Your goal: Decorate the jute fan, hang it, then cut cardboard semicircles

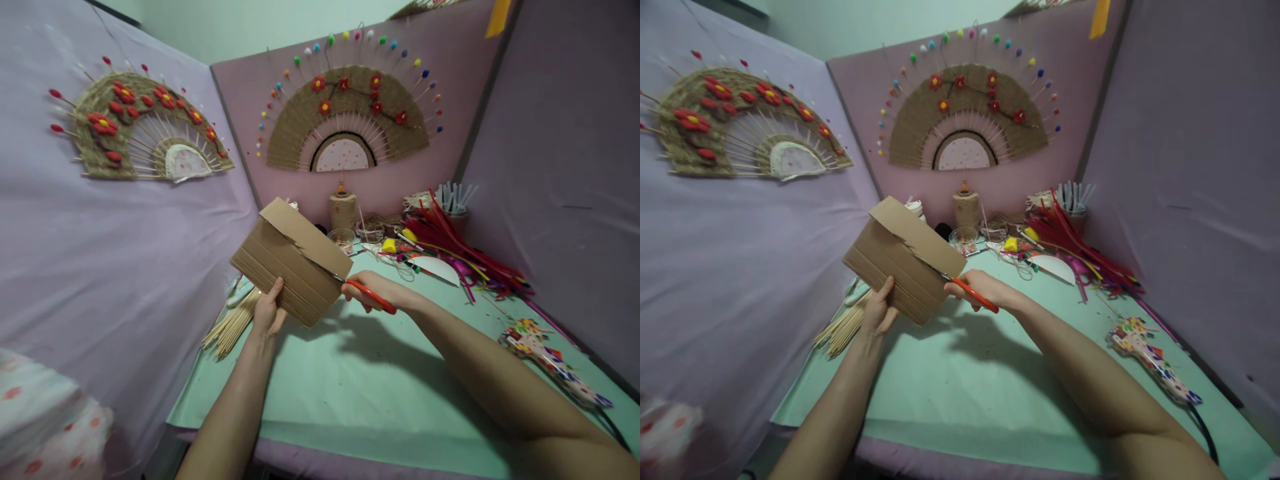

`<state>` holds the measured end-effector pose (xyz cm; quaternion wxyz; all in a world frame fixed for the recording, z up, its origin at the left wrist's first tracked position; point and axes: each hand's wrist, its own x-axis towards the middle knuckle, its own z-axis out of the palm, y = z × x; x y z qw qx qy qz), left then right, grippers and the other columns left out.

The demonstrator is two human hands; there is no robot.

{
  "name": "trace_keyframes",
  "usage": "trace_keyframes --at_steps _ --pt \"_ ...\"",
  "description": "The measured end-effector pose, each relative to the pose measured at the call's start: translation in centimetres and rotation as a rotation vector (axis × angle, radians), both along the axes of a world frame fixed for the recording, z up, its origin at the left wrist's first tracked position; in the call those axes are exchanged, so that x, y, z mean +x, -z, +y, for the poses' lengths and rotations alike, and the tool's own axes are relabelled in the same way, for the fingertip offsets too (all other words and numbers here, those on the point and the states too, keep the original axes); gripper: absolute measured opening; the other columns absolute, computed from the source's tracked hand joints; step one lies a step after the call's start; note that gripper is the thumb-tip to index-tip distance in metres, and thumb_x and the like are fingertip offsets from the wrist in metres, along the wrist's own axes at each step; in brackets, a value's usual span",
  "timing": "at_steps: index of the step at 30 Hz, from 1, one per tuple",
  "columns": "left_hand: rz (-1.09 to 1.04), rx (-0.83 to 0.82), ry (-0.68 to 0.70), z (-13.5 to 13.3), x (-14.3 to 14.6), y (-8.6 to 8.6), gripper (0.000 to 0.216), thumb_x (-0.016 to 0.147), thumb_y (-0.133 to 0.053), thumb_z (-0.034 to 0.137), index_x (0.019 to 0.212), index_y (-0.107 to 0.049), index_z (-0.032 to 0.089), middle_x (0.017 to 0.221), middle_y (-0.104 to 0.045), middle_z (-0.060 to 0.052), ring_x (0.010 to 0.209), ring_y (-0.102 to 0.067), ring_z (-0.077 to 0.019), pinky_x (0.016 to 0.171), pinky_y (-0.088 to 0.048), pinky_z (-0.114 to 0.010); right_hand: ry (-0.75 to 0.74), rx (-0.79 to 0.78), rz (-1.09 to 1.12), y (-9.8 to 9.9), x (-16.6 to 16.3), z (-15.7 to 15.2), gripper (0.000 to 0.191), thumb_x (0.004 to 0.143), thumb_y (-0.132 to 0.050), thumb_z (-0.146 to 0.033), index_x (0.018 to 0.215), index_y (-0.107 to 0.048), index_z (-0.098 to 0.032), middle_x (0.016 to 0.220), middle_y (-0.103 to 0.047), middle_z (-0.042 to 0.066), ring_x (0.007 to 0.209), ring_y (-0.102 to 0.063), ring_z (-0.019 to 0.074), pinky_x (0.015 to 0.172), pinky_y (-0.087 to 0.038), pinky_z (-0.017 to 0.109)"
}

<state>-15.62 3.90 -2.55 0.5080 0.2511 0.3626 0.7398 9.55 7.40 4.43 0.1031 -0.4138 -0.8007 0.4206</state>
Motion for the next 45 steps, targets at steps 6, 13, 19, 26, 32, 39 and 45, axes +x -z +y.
trace_keyframes --at_steps 6,13,19,26,32,39,45 --pt "-0.084 -0.049 0.061 0.4 -0.1 0.6 0.039 0.07 -0.081 0.032 0.104 -0.068 0.018 0.104 -0.075 -0.007 0.106 -0.068 -0.0268 0.101 -0.051 -0.047 0.01 -0.098 0.088 0.6 -1.0 -0.8 0.057 0.089 -0.034 -0.065 0.069 -0.056 -0.017 0.039 -0.048 -0.003 0.032 -0.044 0.01 0.035 -0.034 0.02" --pt "-0.158 -0.145 0.113 0.2 -0.2 0.0 0.03 0.077 -0.074 0.021 0.105 -0.067 0.013 0.098 -0.076 -0.009 0.106 -0.068 -0.0281 0.1 -0.052 -0.047 -0.091 -0.074 0.291 3.3 -2.0 -0.7 0.077 0.081 -0.022 -0.084 0.072 -0.057 -0.016 0.038 -0.045 -0.004 0.031 -0.042 0.0089 0.036 -0.034 0.02" --pt "-0.091 -0.165 0.14 -0.1 0.2 0.1 0.03 0.077 -0.074 0.017 0.106 -0.067 0.013 0.095 -0.076 -0.008 0.099 -0.071 -0.0257 0.098 -0.054 -0.041 -0.098 -0.135 0.333 3.0 -2.1 -0.7 0.084 0.073 -0.013 -0.091 0.049 -0.048 -0.018 0.039 -0.044 -0.001 0.034 -0.046 0.0101 0.04 -0.04 0.023" --pt "-0.148 -0.194 0.196 0.2 0.8 0.8 0.036 0.082 -0.07 0.021 0.116 -0.062 0.013 0.096 -0.076 -0.009 0.096 -0.072 -0.025 0.098 -0.053 -0.044 -0.032 -0.126 0.38 3.2 -2.9 -1.4 0.084 0.082 -0.013 -0.084 0.039 -0.042 -0.019 0.034 -0.046 0.002 0.031 -0.047 0.0088 0.04 -0.039 0.021" --pt "-0.184 -0.204 0.233 0.3 1.0 0.8 0.031 0.087 -0.062 0.019 0.117 -0.061 0.011 0.095 -0.076 -0.009 0.097 -0.072 -0.0246 0.098 -0.053 -0.043 0.093 -0.149 0.371 3.0 -3.1 -1.8 0.078 0.079 -0.02 -0.086 0.043 -0.041 -0.02 0.03 -0.04 -0.002 0.025 -0.039 0.0084 0.03 -0.029 0.02" --pt "-0.176 -0.264 0.241 0.2 0.8 0.3 0.034 0.087 -0.062 0.018 0.121 -0.059 0.01 0.091 -0.077 -0.01 0.088 -0.073 -0.0231 0.095 -0.056 -0.042 0.109 -0.19 0.382 3.3 -3.2 -1.8 0.077 0.079 -0.022 -0.087 0.046 -0.042 -0.02 0.032 -0.037 -0.004 0.026 -0.036 0.0076 0.03 -0.029 0.021" --pt "-0.116 -0.303 0.273 0.0 1.1 0.5 0.037 0.084 -0.065 0.015 0.121 -0.06 0.01 0.092 -0.077 -0.01 0.087 -0.074 -0.0243 0.094 -0.056 -0.042 0.088 -0.227 0.328 2.9 -3.0 -1.4 0.079 0.076 -0.016 -0.09 0.049 -0.041 -0.021 0.033 -0.041 -0.002 0.029 -0.042 0.0091 0.032 -0.034 0.021"
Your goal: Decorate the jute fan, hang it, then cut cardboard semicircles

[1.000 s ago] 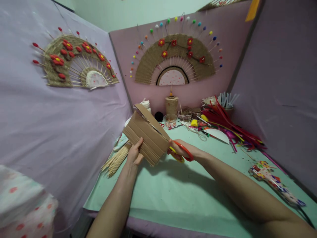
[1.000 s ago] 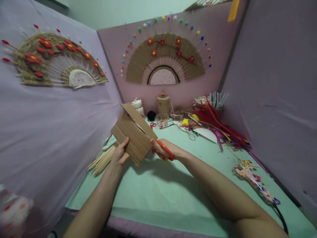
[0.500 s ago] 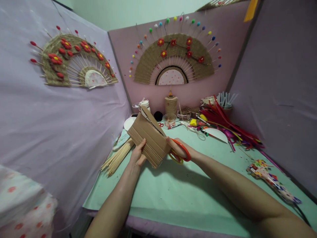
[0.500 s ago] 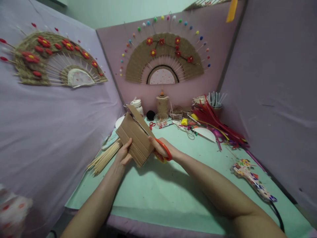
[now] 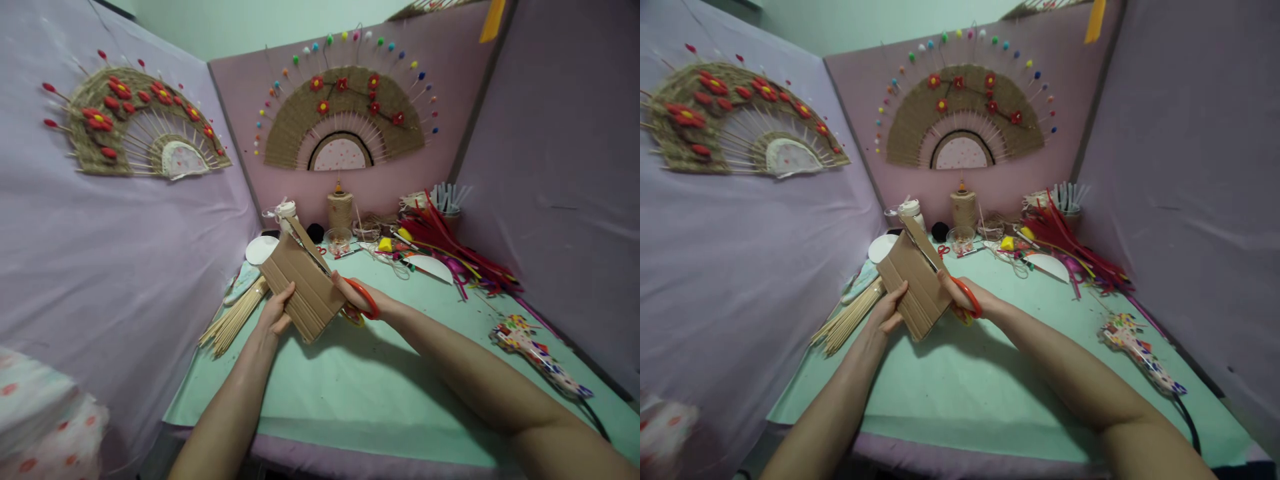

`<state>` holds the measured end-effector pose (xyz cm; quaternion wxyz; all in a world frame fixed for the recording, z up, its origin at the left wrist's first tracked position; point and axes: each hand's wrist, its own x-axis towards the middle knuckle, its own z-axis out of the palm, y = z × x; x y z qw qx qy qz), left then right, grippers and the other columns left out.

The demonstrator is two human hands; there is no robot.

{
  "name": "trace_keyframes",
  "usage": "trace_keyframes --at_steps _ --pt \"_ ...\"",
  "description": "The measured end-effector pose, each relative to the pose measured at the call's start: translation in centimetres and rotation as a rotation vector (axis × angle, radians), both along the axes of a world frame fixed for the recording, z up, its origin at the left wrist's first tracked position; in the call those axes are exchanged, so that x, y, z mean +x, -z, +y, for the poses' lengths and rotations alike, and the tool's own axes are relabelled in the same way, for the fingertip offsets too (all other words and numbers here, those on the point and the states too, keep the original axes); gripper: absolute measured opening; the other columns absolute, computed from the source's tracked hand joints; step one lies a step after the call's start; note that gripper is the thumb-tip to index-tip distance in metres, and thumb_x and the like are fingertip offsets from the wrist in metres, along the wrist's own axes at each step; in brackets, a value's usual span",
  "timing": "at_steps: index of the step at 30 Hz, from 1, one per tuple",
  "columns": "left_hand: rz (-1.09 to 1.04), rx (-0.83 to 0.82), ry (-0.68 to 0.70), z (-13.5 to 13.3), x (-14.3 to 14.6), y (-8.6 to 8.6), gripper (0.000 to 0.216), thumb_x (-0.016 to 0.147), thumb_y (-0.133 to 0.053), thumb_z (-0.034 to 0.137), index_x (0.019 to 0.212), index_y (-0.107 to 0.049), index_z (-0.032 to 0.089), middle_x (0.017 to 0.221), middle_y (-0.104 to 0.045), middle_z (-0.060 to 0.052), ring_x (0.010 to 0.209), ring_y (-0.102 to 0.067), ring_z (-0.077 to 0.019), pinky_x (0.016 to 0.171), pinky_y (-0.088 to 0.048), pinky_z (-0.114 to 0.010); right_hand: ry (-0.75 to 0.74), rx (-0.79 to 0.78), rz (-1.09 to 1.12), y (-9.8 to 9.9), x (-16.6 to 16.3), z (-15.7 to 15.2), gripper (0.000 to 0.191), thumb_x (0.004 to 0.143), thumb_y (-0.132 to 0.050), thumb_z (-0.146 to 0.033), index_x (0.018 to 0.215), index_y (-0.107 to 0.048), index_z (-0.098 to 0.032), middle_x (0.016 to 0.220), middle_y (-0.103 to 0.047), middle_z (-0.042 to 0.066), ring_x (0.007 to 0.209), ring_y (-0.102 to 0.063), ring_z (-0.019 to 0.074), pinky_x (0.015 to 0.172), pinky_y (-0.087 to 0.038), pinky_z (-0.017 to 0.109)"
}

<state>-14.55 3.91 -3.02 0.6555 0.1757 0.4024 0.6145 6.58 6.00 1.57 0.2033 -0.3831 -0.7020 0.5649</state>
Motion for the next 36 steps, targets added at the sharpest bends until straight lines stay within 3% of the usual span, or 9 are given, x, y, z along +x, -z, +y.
trace_keyframes --at_steps 10,15,22,30,36 --pt "-0.016 -0.015 0.025 0.4 -0.1 0.6 0.051 0.083 -0.068 0.02 0.131 -0.053 0.011 0.106 -0.075 -0.014 0.101 -0.071 -0.0284 0.099 -0.053 -0.046 0.095 -0.097 0.08 1.9 -0.6 0.3 0.071 0.076 -0.026 -0.089 0.06 -0.042 -0.021 0.033 -0.036 -0.007 0.028 -0.032 0.0071 0.027 -0.028 0.019" --pt "-0.005 0.01 -0.024 0.4 -0.1 0.5 0.042 0.082 -0.068 0.019 0.122 -0.059 0.011 0.102 -0.076 -0.012 0.098 -0.071 -0.0271 0.097 -0.054 -0.044 0.083 -0.145 0.132 2.1 -0.6 0.4 0.069 0.078 -0.028 -0.087 0.063 -0.044 -0.021 0.034 -0.035 -0.007 0.029 -0.03 0.0073 0.028 -0.028 0.021" --pt "0.103 0.001 0.048 -0.3 0.8 0.4 0.033 0.078 -0.071 0.016 0.11 -0.065 0.008 0.096 -0.076 -0.015 0.092 -0.072 -0.0284 0.096 -0.054 -0.046 0.066 -0.173 0.172 1.3 -0.7 0.4 0.074 0.079 -0.029 -0.086 0.081 -0.057 -0.018 0.052 -0.056 -0.001 0.042 -0.051 0.0123 0.035 -0.038 0.021" --pt "0.077 0.012 -0.007 -0.3 1.2 0.2 0.033 0.079 -0.07 0.016 0.111 -0.064 0.009 0.096 -0.076 -0.013 0.093 -0.072 -0.028 0.097 -0.053 -0.046 0.112 -0.013 0.001 1.6 -0.4 1.1 0.076 0.08 -0.02 -0.086 0.066 -0.051 -0.019 0.043 -0.045 -0.002 0.035 -0.042 0.0108 0.032 -0.031 0.023" --pt "0.023 0.041 -0.153 0.0 -1.2 -1.0 0.034 0.081 -0.066 0.016 0.115 -0.063 0.014 0.086 -0.077 -0.007 0.083 -0.073 -0.0234 0.091 -0.057 -0.04 -0.05 0.081 -0.08 -0.3 1.5 2.1 0.068 0.084 -0.023 -0.081 0.071 -0.05 -0.02 0.046 -0.042 -0.005 0.038 -0.042 0.0099 0.04 -0.036 0.023"
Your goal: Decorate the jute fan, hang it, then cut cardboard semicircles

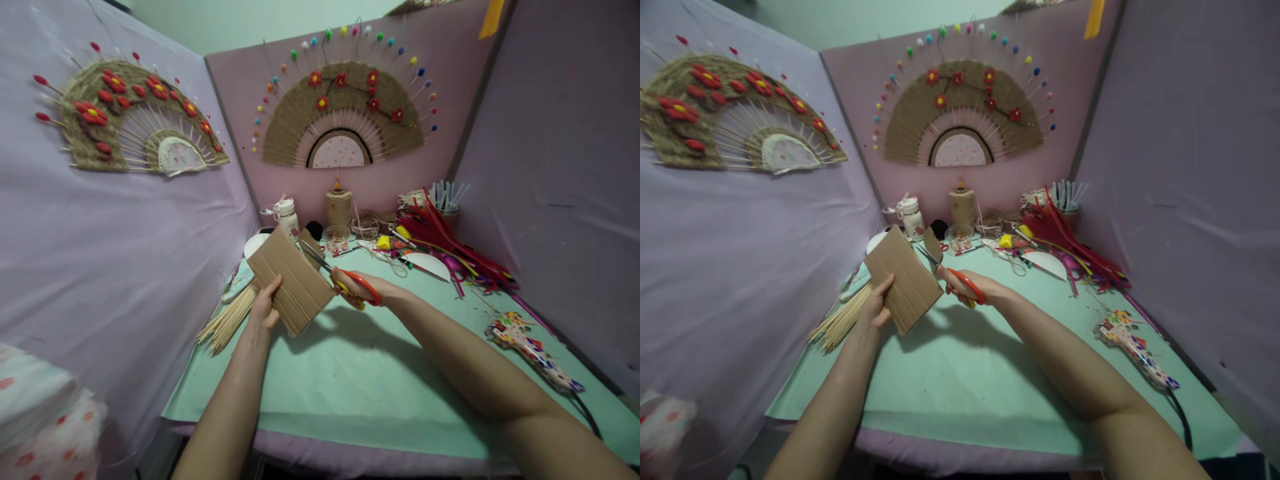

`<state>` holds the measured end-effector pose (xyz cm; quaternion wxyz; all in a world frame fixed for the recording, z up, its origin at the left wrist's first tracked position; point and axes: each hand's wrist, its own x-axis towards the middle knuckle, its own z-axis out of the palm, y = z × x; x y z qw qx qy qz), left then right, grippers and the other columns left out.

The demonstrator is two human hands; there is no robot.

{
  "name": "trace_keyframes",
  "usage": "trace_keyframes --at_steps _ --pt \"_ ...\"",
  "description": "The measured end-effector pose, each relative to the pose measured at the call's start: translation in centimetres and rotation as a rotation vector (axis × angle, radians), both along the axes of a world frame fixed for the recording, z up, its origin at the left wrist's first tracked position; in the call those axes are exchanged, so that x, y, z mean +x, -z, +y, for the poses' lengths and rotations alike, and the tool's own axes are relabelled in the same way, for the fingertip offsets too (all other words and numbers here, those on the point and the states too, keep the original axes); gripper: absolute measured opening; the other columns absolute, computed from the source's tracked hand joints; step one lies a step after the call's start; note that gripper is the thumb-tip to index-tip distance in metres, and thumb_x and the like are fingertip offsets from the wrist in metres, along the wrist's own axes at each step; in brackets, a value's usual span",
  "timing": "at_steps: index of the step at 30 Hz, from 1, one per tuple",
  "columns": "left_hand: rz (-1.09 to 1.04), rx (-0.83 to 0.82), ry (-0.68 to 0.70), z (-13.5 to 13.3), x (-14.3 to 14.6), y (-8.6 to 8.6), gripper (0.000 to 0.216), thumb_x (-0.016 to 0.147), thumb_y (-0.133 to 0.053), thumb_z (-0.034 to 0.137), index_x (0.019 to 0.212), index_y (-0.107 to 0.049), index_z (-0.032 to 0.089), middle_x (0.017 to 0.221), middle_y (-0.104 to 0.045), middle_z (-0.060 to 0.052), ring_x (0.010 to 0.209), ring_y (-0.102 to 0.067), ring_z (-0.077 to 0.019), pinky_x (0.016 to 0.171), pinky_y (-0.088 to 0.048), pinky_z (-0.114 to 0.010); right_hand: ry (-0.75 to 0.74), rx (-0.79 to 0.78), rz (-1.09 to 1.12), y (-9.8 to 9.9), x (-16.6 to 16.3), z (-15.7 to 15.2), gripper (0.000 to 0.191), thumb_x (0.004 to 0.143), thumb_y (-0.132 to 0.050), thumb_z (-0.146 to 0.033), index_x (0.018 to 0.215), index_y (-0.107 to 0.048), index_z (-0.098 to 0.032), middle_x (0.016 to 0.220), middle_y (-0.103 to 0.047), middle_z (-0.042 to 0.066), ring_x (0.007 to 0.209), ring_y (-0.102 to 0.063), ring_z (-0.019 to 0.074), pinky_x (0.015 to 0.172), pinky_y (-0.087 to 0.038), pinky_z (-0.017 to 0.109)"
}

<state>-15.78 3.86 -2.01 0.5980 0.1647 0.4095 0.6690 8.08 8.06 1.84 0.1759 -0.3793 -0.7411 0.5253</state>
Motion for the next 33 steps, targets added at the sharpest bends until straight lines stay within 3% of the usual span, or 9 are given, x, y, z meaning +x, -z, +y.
trace_keyframes --at_steps 2,4,7,9,13,18,22,27,33 --pt "-0.024 0.015 -0.056 0.0 -0.7 -0.4 0.032 0.083 -0.063 0.015 0.115 -0.063 0.014 0.083 -0.077 -0.005 0.078 -0.073 -0.021 0.089 -0.057 -0.037 0.027 0.031 -0.031 -0.6 1.3 1.3 0.067 0.084 -0.026 -0.08 0.074 -0.053 -0.019 0.047 -0.044 -0.004 0.038 -0.042 0.0101 0.041 -0.036 0.023" --pt "-0.017 0.003 -0.018 -0.2 -1.0 -0.6 0.033 0.083 -0.062 0.015 0.115 -0.063 0.013 0.083 -0.077 -0.006 0.078 -0.073 -0.0212 0.087 -0.057 -0.036 0.175 0.075 -0.092 -0.7 2.6 3.0 0.065 0.083 -0.034 -0.079 0.075 -0.056 -0.019 0.046 -0.045 -0.003 0.038 -0.043 0.0111 0.041 -0.035 0.024" --pt "0.074 -0.074 0.253 -0.7 -0.4 0.0 0.035 0.077 -0.067 0.013 0.111 -0.066 0.009 0.087 -0.076 -0.012 0.078 -0.073 -0.0253 0.083 -0.057 -0.039 0.478 0.181 -0.278 0.1 4.1 5.7 0.059 0.077 -0.052 -0.076 0.067 -0.057 -0.018 0.043 -0.047 0.0 0.041 -0.047 0.0137 0.044 -0.035 0.026" --pt "0.154 -0.096 0.459 -1.2 0.3 0.5 0.035 0.072 -0.072 0.013 0.106 -0.068 0.009 0.09 -0.076 -0.015 0.076 -0.073 -0.0264 0.079 -0.057 -0.039 0.573 0.231 -0.32 1.4 4.6 7.1 0.054 0.075 -0.06 -0.07 0.065 -0.057 -0.018 0.046 -0.053 0.003 0.047 -0.053 0.0161 0.048 -0.037 0.027" --pt "0.265 -0.053 0.743 -2.0 1.5 1.0 0.039 0.064 -0.08 0.013 0.101 -0.07 0.012 0.095 -0.076 -0.015 0.076 -0.072 -0.0253 0.071 -0.055 -0.034 0.585 0.301 -0.327 3.9 4.0 8.5 0.047 0.072 -0.068 -0.062 0.073 -0.057 -0.017 0.064 -0.063 0.007 0.063 -0.061 0.0201 0.055 -0.038 0.027" --pt "0.323 -0.004 0.933 -2.9 1.8 0.9 0.041 0.062 -0.083 0.018 0.101 -0.071 0.014 0.098 -0.075 -0.014 0.08 -0.071 -0.0237 0.07 -0.055 -0.03 0.517 0.396 -0.331 5.1 0.3 8.8 0.049 0.066 -0.076 -0.056 0.087 -0.056 -0.017 0.088 -0.069 0.01 0.079 -0.061 0.0221 0.06 -0.037 0.026" --pt "0.291 0.069 0.988 -3.5 1.3 0.8 0.046 0.061 -0.084 0.02 0.104 -0.069 0.014 0.103 -0.074 -0.015 0.088 -0.071 -0.0257 0.076 -0.054 -0.032 0.487 0.422 -0.309 5.1 -2.7 8.4 0.042 0.067 -0.076 -0.048 0.092 -0.058 -0.019 0.098 -0.069 0.013 0.09 -0.062 0.0261 0.065 -0.038 0.027" --pt "0.292 0.092 0.939 -3.7 0.9 0.2 0.044 0.058 -0.085 0.021 0.1 -0.071 0.016 0.1 -0.075 -0.013 0.086 -0.071 -0.0267 0.074 -0.054 -0.033 0.536 0.407 -0.247 4.7 -4.1 7.0 0.038 0.068 -0.073 -0.04 0.095 -0.057 -0.018 0.1 -0.068 0.015 0.094 -0.06 0.0276 0.069 -0.039 0.028" --pt "0.241 0.074 0.805 -3.3 0.6 -0.1 0.05 0.057 -0.085 0.02 0.104 -0.069 0.014 0.099 -0.075 -0.015 0.079 -0.072 -0.0265 0.068 -0.055 -0.033 0.557 0.257 -0.052 4.3 -2.1 6.5 0.033 0.07 -0.065 -0.05 0.08 -0.06 -0.019 0.074 -0.068 0.006 0.076 -0.059 0.0225 0.061 -0.042 0.028"
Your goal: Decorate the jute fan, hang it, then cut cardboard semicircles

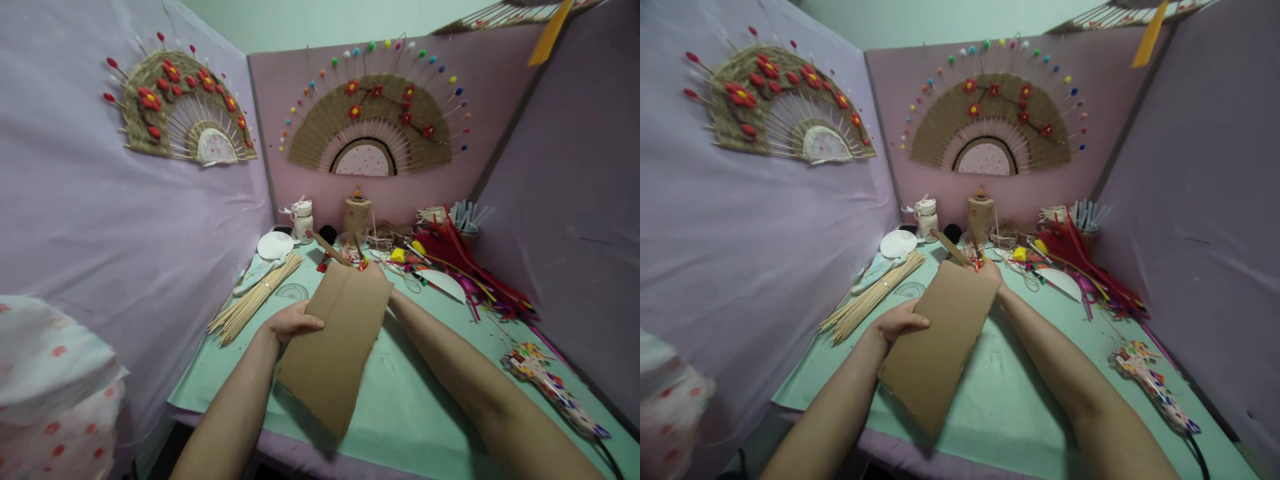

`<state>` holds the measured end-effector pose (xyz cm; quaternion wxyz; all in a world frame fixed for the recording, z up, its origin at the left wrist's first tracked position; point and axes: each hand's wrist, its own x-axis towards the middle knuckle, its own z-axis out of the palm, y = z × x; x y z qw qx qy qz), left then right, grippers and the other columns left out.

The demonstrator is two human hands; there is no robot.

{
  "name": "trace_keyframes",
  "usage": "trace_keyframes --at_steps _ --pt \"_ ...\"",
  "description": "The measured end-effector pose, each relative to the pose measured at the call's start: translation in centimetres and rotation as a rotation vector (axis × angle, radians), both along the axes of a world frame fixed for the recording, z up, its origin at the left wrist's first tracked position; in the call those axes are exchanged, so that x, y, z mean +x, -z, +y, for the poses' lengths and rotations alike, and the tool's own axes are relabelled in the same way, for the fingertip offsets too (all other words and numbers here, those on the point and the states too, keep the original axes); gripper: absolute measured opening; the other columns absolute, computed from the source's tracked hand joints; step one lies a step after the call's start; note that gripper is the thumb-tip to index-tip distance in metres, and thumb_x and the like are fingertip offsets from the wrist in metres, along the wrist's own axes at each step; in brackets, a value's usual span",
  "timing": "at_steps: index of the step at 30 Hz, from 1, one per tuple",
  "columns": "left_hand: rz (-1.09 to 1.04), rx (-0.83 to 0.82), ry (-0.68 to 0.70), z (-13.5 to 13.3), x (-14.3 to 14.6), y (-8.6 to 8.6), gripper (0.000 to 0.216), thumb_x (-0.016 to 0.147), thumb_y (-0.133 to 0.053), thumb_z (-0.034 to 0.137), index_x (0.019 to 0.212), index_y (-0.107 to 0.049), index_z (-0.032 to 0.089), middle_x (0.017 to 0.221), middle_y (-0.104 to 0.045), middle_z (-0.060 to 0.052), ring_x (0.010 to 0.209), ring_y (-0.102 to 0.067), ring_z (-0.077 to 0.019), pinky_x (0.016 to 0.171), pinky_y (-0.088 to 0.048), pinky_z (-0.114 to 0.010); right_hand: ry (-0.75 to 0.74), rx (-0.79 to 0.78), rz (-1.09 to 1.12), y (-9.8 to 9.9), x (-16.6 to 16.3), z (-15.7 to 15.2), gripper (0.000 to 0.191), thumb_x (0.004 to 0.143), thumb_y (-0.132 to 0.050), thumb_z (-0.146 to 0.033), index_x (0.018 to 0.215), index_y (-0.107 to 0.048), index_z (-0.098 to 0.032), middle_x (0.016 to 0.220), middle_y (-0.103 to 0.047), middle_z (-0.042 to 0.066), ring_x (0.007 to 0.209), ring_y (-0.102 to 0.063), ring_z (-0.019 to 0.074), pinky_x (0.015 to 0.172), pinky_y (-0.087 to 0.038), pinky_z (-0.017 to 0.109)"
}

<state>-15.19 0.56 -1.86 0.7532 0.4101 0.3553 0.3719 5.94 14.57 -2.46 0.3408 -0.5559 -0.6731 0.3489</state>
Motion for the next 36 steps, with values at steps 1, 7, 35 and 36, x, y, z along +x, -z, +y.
trace_keyframes --at_steps 1,7,35,36 --pt "-0.006 -0.004 -0.048 0.2 -0.1 0.0 0.049 0.057 -0.084 0.019 0.103 -0.069 0.013 0.098 -0.075 -0.015 0.077 -0.071 -0.0258 0.066 -0.055 -0.033 0.006 -0.022 0.046 0.0 0.7 0.1 0.034 0.071 -0.062 -0.052 0.078 -0.06 -0.019 0.072 -0.067 0.006 0.074 -0.06 0.0219 0.06 -0.043 0.028" --pt "-0.094 -0.072 -0.508 2.3 -0.7 -0.2 0.035 0.066 -0.075 0.008 0.101 -0.068 0.008 0.094 -0.075 -0.018 0.074 -0.071 -0.0267 0.074 -0.056 -0.039 0.07 -0.082 0.298 0.1 5.9 -1.0 0.043 0.072 -0.056 -0.058 0.086 -0.059 -0.018 0.09 -0.07 0.012 0.083 -0.066 0.0206 0.064 -0.05 0.027" --pt "-0.333 -0.158 -0.948 7.2 6.0 -0.7 0.014 0.084 -0.068 0.019 0.099 -0.064 0.019 0.101 -0.07 -0.008 0.091 -0.068 -0.0148 0.082 -0.051 -0.024 -0.471 -0.861 1.168 0.7 5.1 -4.7 0.047 0.088 -0.041 -0.05 0.109 -0.061 -0.012 0.093 -0.074 0.016 0.076 -0.07 0.0205 0.055 -0.05 0.027" --pt "-0.34 -0.148 -0.869 6.8 6.1 -0.6 0.012 0.085 -0.067 0.025 0.095 -0.065 0.017 0.095 -0.071 -0.008 0.086 -0.068 -0.0159 0.08 -0.052 -0.026 -0.507 -0.895 1.173 0.8 5.1 -4.9 0.048 0.088 -0.041 -0.05 0.109 -0.061 -0.012 0.093 -0.074 0.016 0.076 -0.07 0.0207 0.055 -0.05 0.026"
